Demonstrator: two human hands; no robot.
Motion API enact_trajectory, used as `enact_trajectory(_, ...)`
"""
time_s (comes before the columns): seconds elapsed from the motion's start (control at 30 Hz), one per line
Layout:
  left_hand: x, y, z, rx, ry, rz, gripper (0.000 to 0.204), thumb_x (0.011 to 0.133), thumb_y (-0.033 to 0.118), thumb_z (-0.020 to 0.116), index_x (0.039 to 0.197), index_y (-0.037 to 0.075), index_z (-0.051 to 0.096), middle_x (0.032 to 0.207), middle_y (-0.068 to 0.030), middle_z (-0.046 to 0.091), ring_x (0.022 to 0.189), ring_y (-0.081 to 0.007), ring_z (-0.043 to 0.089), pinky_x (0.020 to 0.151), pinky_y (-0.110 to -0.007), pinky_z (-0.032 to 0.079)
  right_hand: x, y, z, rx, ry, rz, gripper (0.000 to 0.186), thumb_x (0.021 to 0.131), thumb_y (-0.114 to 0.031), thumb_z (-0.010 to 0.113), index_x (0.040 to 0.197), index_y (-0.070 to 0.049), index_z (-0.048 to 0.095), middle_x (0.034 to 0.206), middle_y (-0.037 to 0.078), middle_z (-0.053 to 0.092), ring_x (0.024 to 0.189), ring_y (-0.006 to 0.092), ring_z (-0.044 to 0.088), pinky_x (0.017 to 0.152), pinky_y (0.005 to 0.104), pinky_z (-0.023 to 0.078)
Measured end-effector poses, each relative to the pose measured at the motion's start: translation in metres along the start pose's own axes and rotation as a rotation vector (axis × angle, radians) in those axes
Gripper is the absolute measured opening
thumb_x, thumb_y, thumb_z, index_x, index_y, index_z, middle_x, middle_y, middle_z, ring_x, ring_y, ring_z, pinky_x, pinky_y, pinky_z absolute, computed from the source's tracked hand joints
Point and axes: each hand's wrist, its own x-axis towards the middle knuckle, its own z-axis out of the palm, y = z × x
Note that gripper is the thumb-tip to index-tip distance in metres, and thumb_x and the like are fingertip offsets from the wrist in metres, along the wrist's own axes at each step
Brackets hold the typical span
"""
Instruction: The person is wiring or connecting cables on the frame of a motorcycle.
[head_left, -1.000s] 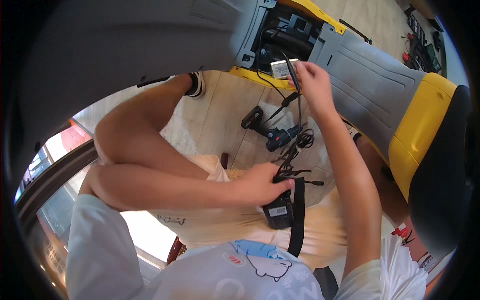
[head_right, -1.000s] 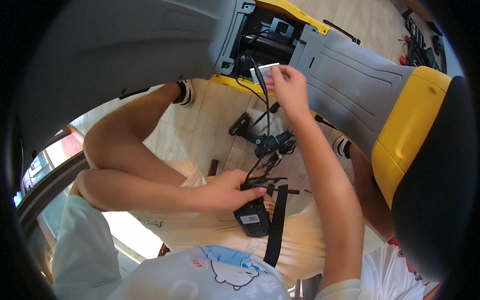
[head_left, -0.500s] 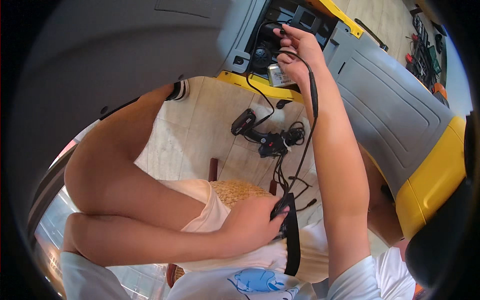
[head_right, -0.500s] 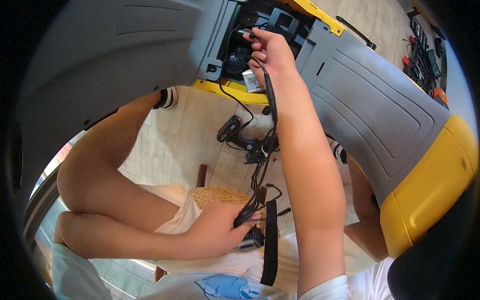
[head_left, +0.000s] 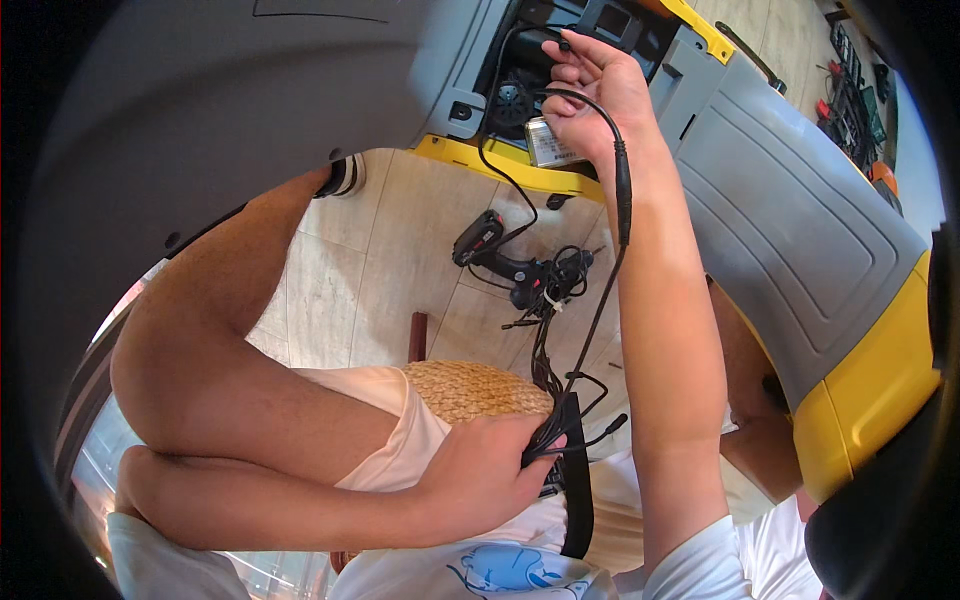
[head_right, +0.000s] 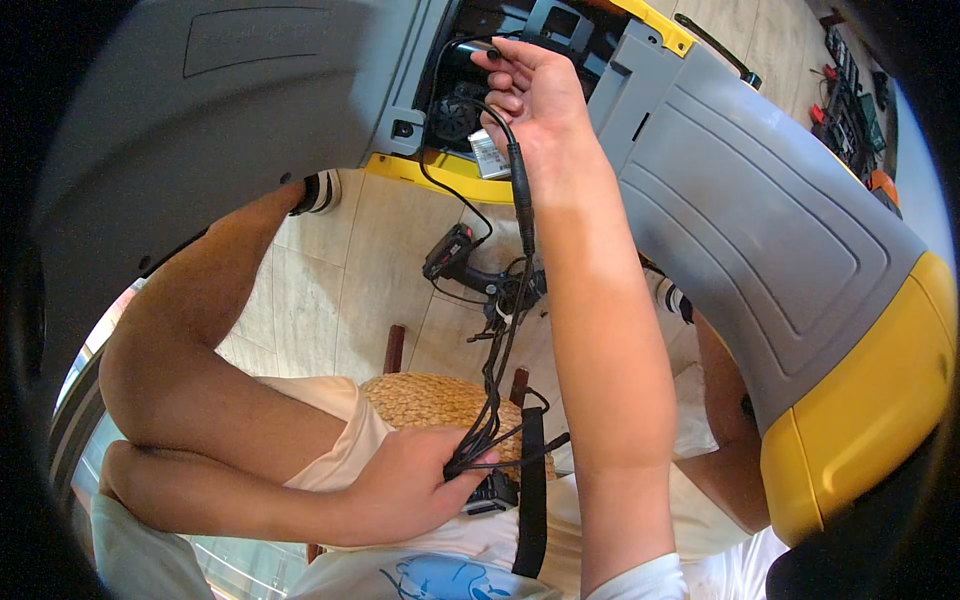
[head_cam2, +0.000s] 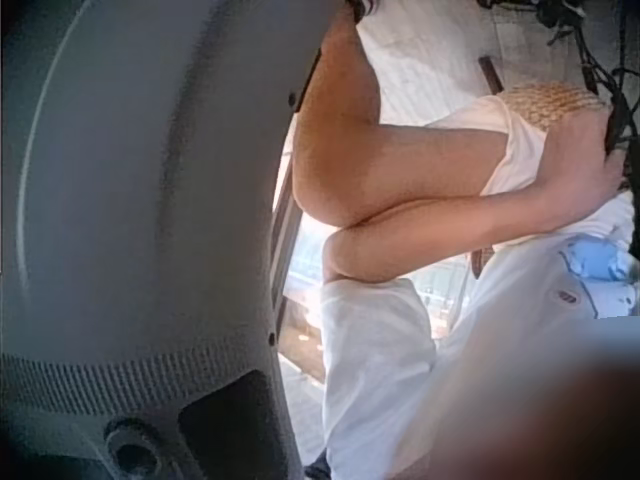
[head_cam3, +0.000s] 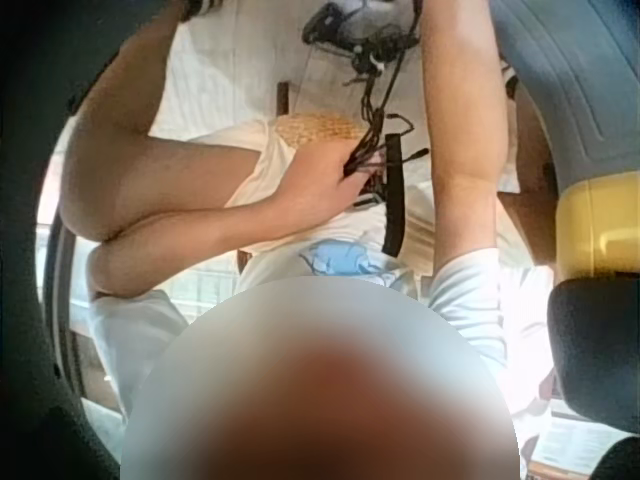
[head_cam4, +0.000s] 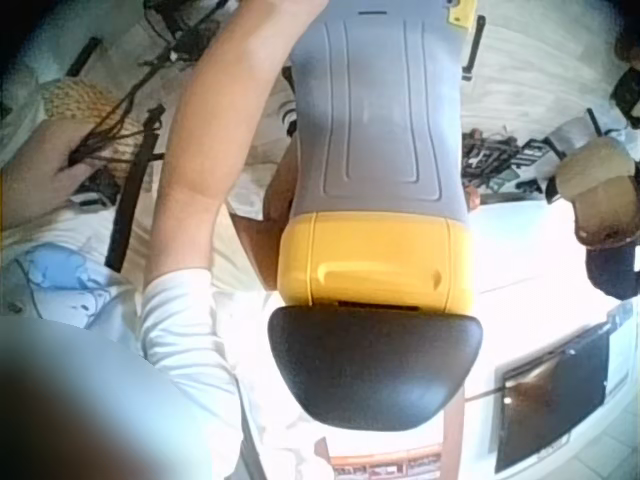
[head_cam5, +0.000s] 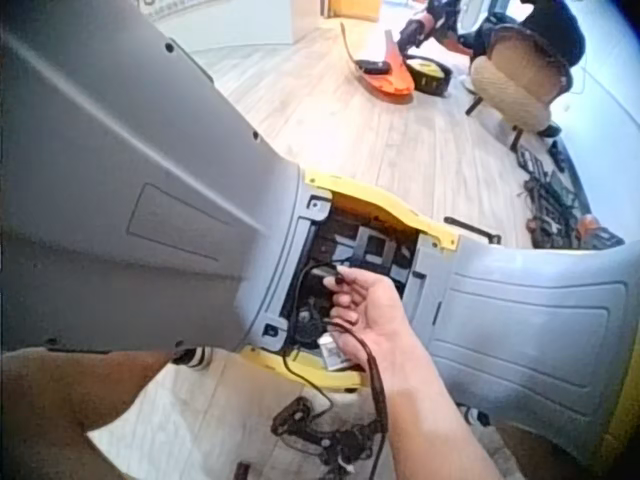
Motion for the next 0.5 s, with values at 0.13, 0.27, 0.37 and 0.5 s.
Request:
enact_trajectory(0.13, 0.002, 0.002, 0.000, -0.001, 0.002, -0.009, 0.018, 0.085, 0.016, 0.061, 0.096, 0.002, 0.065, 0.080, -0.0189, 0.065, 0.077, -0.0366, 0.064, 0.068, -0.041, 0.050, 0.001, -0.001, -0.002, -0.008, -0.016, 0.015, 0.019, 0.082, -0.020, 0.066, 0.082, -0.001, 0.065, 0.060, -0.002, 0.046, 0.047, 0.0074, 0.031, 0.046, 0.0229, 0.026)
enact_trajectory(0.27, 0.003, 0.004, -0.001, -0.002, -0.022, -0.035, 0.019, 0.086, 0.016, 0.060, 0.097, 0.002, 0.065, 0.080, -0.0197, 0.065, 0.077, -0.0369, 0.064, 0.067, -0.042, 0.050, 0.001, -0.002, -0.004, -0.018, -0.016, 0.011, 0.020, 0.083, -0.021, 0.066, 0.081, -0.001, 0.065, 0.060, -0.003, 0.046, 0.047, 0.0074, 0.032, 0.045, 0.0234, 0.026)
enact_trajectory(0.37, 0.006, -0.002, 0.003, 0.007, 0.003, 0.007, 0.021, 0.088, 0.020, 0.061, 0.098, 0.001, 0.065, 0.078, -0.0195, 0.064, 0.072, -0.0341, 0.063, 0.066, -0.040, 0.049, -0.002, -0.003, -0.006, -0.035, -0.009, 0.020, 0.020, 0.083, -0.021, 0.065, 0.081, -0.002, 0.065, 0.060, -0.003, 0.046, 0.047, 0.0070, 0.033, 0.044, 0.0229, 0.027)
enact_trajectory(0.5, 0.018, -0.018, 0.005, -0.191, 0.028, -0.217, 0.033, 0.094, 0.032, 0.061, 0.097, -0.001, 0.064, 0.078, -0.0107, 0.066, 0.070, -0.0200, 0.061, 0.066, -0.033, 0.049, -0.012, 0.005, -0.003, -0.087, -0.027, -0.024, 0.019, 0.084, -0.022, 0.064, 0.080, -0.004, 0.064, 0.063, -0.003, 0.047, 0.047, 0.0062, 0.034, 0.043, 0.0213, 0.028)
